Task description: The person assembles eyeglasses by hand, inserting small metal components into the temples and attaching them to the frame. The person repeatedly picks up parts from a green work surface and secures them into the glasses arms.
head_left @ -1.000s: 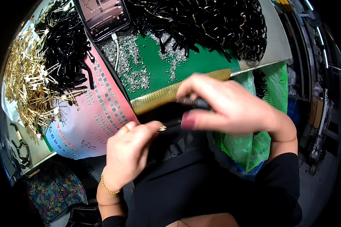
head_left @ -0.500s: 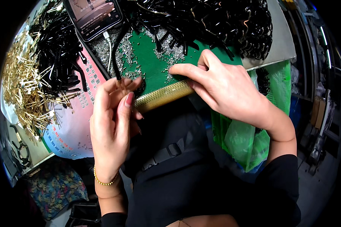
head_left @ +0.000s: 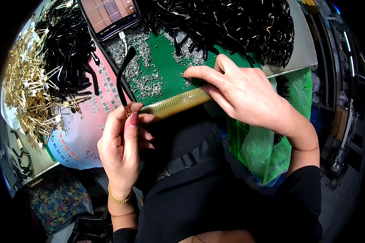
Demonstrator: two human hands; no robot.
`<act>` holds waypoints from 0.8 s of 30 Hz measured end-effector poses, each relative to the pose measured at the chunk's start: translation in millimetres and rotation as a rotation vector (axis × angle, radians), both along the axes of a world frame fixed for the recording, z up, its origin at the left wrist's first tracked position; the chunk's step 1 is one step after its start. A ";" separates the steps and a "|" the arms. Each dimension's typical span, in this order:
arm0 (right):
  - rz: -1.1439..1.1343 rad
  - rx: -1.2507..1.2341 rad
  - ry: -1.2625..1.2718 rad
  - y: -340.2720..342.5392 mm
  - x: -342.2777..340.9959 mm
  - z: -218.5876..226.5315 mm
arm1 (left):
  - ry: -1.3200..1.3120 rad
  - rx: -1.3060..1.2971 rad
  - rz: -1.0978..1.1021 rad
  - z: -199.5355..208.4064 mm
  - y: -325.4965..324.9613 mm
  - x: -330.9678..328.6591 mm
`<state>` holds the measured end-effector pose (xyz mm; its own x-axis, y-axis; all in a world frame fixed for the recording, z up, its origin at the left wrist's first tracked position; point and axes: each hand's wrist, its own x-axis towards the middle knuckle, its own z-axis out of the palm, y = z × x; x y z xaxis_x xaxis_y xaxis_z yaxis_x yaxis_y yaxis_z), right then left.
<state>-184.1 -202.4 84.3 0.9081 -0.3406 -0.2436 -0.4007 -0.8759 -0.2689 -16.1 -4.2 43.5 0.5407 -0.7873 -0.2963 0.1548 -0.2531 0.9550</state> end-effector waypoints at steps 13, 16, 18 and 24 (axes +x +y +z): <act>0.001 -0.009 -0.009 0.2 2.1 -0.9 | 0.010 -0.051 -0.046 -2.1 -9.1 5.3; 0.011 -0.004 -0.018 -0.7 3.4 -0.6 | 0.054 -0.056 -0.059 -1.3 -14.3 3.9; 0.025 0.004 -0.018 -1.3 3.0 -0.7 | 0.034 -0.058 -0.095 -1.3 -17.2 6.1; 0.045 -0.025 -0.024 -1.2 1.2 -2.4 | 0.014 -0.043 -0.021 1.9 -14.0 5.0</act>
